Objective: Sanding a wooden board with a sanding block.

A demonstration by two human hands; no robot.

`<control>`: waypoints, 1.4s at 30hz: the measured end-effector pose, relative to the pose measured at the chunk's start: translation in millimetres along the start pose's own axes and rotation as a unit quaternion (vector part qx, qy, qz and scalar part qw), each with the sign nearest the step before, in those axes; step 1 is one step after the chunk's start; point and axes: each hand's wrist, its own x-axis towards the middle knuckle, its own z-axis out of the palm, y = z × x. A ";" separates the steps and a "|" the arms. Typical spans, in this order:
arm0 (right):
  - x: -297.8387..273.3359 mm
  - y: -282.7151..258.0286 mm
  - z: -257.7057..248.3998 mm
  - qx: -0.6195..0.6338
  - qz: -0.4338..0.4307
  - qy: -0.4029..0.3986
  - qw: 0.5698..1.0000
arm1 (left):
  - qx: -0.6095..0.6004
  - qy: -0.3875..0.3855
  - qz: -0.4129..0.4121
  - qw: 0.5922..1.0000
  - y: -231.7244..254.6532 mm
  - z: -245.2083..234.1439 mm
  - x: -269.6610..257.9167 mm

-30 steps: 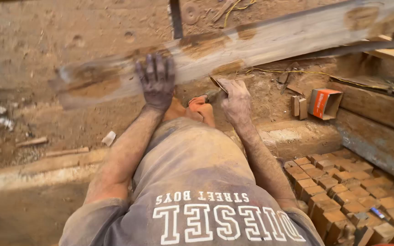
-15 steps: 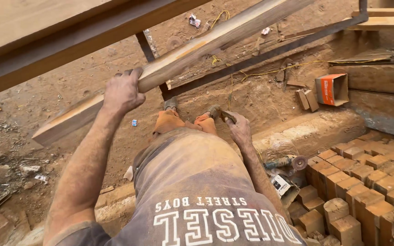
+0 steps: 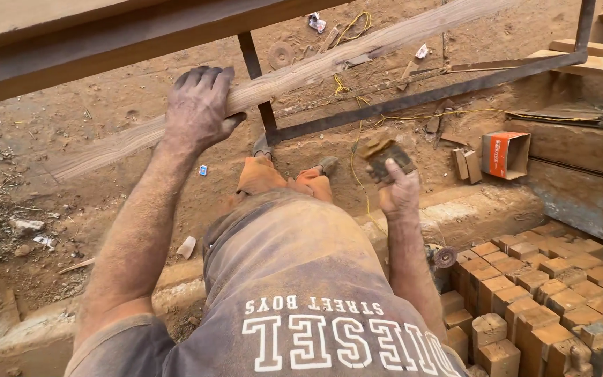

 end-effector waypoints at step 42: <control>31.5 -22.3 82.4 -0.338 -0.222 -0.030 0.914 | 0.003 0.078 -0.036 0.996 -16.8 -23.1 -30.6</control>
